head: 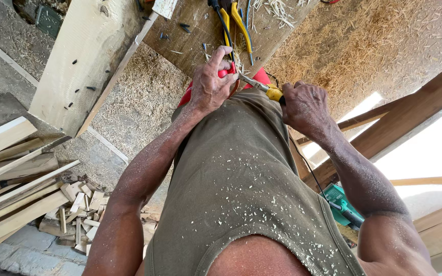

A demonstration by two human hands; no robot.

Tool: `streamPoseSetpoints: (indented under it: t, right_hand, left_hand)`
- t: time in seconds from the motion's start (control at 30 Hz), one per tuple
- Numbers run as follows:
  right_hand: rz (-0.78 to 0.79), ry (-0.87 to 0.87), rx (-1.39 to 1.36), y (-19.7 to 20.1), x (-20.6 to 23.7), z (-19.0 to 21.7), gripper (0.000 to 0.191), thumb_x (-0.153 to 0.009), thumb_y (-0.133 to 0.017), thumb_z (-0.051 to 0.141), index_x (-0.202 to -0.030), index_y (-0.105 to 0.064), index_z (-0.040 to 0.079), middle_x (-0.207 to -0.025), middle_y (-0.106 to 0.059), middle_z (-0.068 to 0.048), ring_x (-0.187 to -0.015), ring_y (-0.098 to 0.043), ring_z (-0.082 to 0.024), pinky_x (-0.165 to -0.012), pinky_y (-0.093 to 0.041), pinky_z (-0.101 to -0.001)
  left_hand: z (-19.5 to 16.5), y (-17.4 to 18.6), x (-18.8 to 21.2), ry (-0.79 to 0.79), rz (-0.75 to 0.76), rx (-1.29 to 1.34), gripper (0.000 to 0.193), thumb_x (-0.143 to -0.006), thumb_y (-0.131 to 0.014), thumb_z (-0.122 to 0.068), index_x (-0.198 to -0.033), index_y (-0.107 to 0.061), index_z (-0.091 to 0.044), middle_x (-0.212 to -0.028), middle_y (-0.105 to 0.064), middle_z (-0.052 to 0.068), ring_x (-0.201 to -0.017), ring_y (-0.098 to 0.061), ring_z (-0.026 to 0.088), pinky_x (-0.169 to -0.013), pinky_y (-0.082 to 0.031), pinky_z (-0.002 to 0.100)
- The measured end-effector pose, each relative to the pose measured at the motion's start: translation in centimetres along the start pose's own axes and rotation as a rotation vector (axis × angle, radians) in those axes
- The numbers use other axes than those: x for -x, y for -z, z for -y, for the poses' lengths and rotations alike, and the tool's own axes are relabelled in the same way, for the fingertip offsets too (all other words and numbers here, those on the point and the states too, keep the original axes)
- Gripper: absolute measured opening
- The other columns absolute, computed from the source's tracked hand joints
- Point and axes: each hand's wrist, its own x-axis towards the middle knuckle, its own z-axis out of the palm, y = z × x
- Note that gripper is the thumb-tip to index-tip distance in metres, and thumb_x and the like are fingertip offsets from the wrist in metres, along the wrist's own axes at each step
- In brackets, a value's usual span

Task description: The person retrieves a roll of red electrical tape from a bag, then uses pliers to strip the insulation from a black power cord. They wrap the exposed wire ends with the tape to insulate them.

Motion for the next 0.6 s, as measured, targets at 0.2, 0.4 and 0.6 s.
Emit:
streamPoseSetpoints:
  t: [0.2,0.4,0.6]
  right_hand:
    - [0.429,-0.027,-0.599,0.3,-0.5,-1.0,0.051,-0.104,-0.057,0.048,-0.083,-0.07,0.003,-0.061,-0.056,-0.003,-0.043,-0.039,-0.014,-0.039,-0.036,-0.0367]
    - [0.24,0.146,-0.83,1.2,-2.3,-3.9,0.047,-0.1,-0.06,0.048,-0.087,-0.072,0.005,-0.069,-0.07,0.0,-0.044,-0.056,-0.006,-0.038,-0.047,-0.0243]
    - [-0.16,-0.109,-0.835,2.0,-7.7,-1.9,0.038,-0.106,-0.07,0.037,-0.1,-0.071,0.0,-0.074,-0.067,-0.004,-0.054,-0.054,-0.015,-0.047,-0.043,-0.0342]
  left_hand:
    - [0.0,0.1,-0.1,-0.134,-0.053,0.001,0.045,-0.099,-0.073,-0.006,-0.138,-0.052,-0.009,-0.094,-0.077,0.008,-0.08,-0.075,0.017,-0.074,-0.062,0.034]
    - [0.6,0.4,0.1,-0.033,0.014,0.34,0.045,-0.106,-0.071,-0.01,-0.146,-0.05,-0.012,-0.111,-0.077,0.007,-0.104,-0.077,0.017,-0.089,-0.067,0.035]
    - [0.5,1.1,0.8,0.046,0.037,0.473,0.066,-0.102,-0.078,-0.01,-0.157,-0.042,-0.014,-0.111,-0.075,0.007,-0.109,-0.073,0.015,-0.102,-0.061,0.033]
